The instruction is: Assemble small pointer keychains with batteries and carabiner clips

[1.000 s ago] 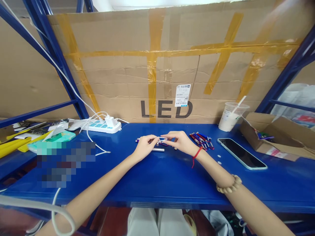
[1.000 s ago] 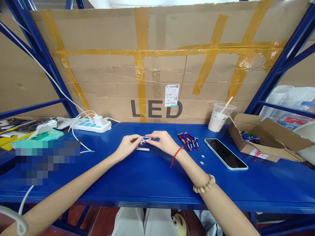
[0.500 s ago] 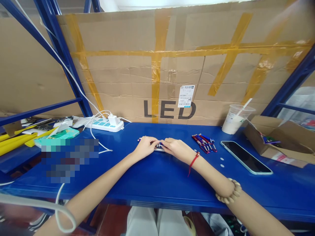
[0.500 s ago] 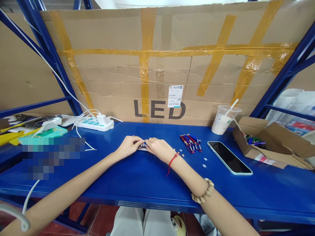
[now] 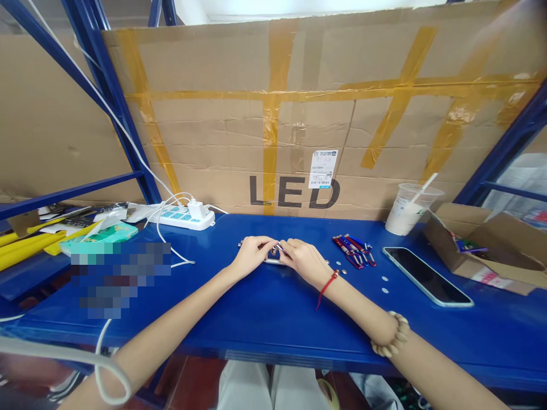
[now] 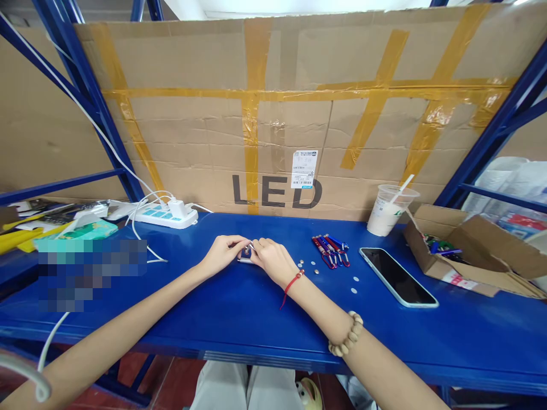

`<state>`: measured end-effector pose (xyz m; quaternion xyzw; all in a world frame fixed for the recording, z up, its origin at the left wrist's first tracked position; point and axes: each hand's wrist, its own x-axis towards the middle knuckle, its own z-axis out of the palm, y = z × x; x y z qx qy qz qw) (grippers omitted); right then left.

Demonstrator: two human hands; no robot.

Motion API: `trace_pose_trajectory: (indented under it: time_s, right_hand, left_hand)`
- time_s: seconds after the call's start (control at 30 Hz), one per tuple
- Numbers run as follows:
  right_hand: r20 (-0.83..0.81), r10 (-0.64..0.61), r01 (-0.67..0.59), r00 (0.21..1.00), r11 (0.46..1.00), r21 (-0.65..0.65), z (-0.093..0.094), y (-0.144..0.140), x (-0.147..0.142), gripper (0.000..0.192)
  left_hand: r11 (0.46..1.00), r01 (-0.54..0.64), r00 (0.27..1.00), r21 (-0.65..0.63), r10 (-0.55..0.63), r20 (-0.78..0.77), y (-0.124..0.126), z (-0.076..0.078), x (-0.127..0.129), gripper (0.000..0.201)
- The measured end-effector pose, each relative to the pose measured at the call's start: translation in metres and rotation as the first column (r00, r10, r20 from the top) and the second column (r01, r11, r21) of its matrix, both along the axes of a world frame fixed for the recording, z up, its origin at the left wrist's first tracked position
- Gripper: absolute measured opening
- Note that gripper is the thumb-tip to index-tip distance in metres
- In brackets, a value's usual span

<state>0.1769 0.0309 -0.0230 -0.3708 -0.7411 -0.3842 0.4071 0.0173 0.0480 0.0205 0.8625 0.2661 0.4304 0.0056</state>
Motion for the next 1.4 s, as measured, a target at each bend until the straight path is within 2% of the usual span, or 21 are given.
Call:
trace_pose_trajectory:
  time_s: [0.1,0.23,0.37,0.43,0.53,0.6,0.67,0.73,0.83,0.9,0.97,1.03,1.17,1.23,1.3,1.4]
  right_hand:
    - [-0.041,0.015,-0.014,0.999,1.0,0.02,0.002,0.0,0.004,0.015]
    - [-0.071,0.031,-0.027,0.997,0.998,0.048,0.004,-0.001,0.007,0.02]
    - [-0.079,0.061,-0.058,0.995,0.997,0.041,0.004,-0.002,0.005,0.025]
    - [-0.099,0.06,-0.057,0.993,0.998,0.032,0.005,-0.003,0.006,0.025]
    - [-0.163,-0.01,0.006,0.987,1.0,-0.027,0.012,-0.005,0.015,0.024]
    - [-0.21,-0.097,0.074,0.973,0.991,-0.112,0.018,-0.007,0.026,0.024]
    - [-0.221,-0.2,0.145,0.954,0.959,-0.242,0.023,-0.008,0.041,0.027]
    - [-0.201,-0.314,0.214,0.928,0.89,-0.403,0.027,-0.008,0.057,0.031]
    - [-0.18,-0.431,0.274,0.884,0.79,-0.548,0.028,-0.007,0.075,0.031]
    - [-0.137,-0.477,0.293,0.868,0.715,-0.635,0.027,-0.007,0.081,0.031]
    - [-0.099,-0.488,0.294,0.867,0.662,-0.689,0.026,-0.008,0.084,0.033]
    - [-0.093,-0.469,0.279,0.878,0.66,-0.698,0.026,-0.011,0.083,0.032]
    - [-0.165,-0.425,0.226,0.89,0.727,-0.649,0.028,-0.019,0.083,0.023]
    - [-0.189,-0.39,0.178,0.901,0.73,-0.66,0.029,-0.021,0.085,0.018]
    - [-0.204,-0.335,0.09,0.92,0.687,-0.721,0.028,-0.022,0.087,0.015]
    - [-0.274,-0.285,-0.07,0.918,0.566,-0.822,0.026,-0.018,0.089,0.019]
  left_hand:
    - [0.984,0.091,0.993,-0.153,-0.077,0.094,-0.001,0.001,0.001,0.034]
    - [0.91,0.239,0.961,-0.338,-0.173,0.214,-0.003,0.002,0.003,0.038]
    - [0.859,0.285,0.946,-0.425,-0.183,0.266,-0.005,0.0,0.005,0.036]
    - [0.855,0.271,0.952,-0.442,-0.172,0.252,-0.003,-0.002,0.005,0.035]
    - [0.923,0.165,0.982,-0.348,-0.123,0.141,0.001,-0.003,0.005,0.033]
    - [0.977,0.076,0.997,-0.2,-0.067,0.049,0.004,-0.004,0.004,0.029]
    - [0.998,0.014,1.0,-0.059,-0.014,-0.006,0.006,-0.004,0.003,0.025]
    - [0.999,-0.023,0.999,0.035,0.024,-0.035,0.006,-0.004,0.002,0.022]
    - [0.984,-0.05,0.989,0.173,0.073,-0.128,0.005,-0.003,-0.001,0.021]
    - [0.96,-0.039,0.964,0.276,0.109,-0.244,0.002,-0.003,-0.002,0.023]
    - [0.936,-0.023,0.922,0.351,0.156,-0.355,0.0,-0.002,-0.004,0.026]
    - [0.923,-0.03,0.879,0.384,0.208,-0.43,-0.002,-0.001,-0.005,0.031]
    - [0.919,-0.078,0.814,0.387,0.283,-0.508,0.002,0.001,-0.006,0.03]
    - [0.925,-0.09,0.804,0.37,0.286,-0.521,0.005,0.001,-0.006,0.026]
    - [0.934,-0.086,0.823,0.347,0.263,-0.504,0.007,0.0,-0.006,0.024]
    - [0.956,-0.055,0.898,0.287,0.173,-0.406,0.009,-0.002,-0.004,0.021]
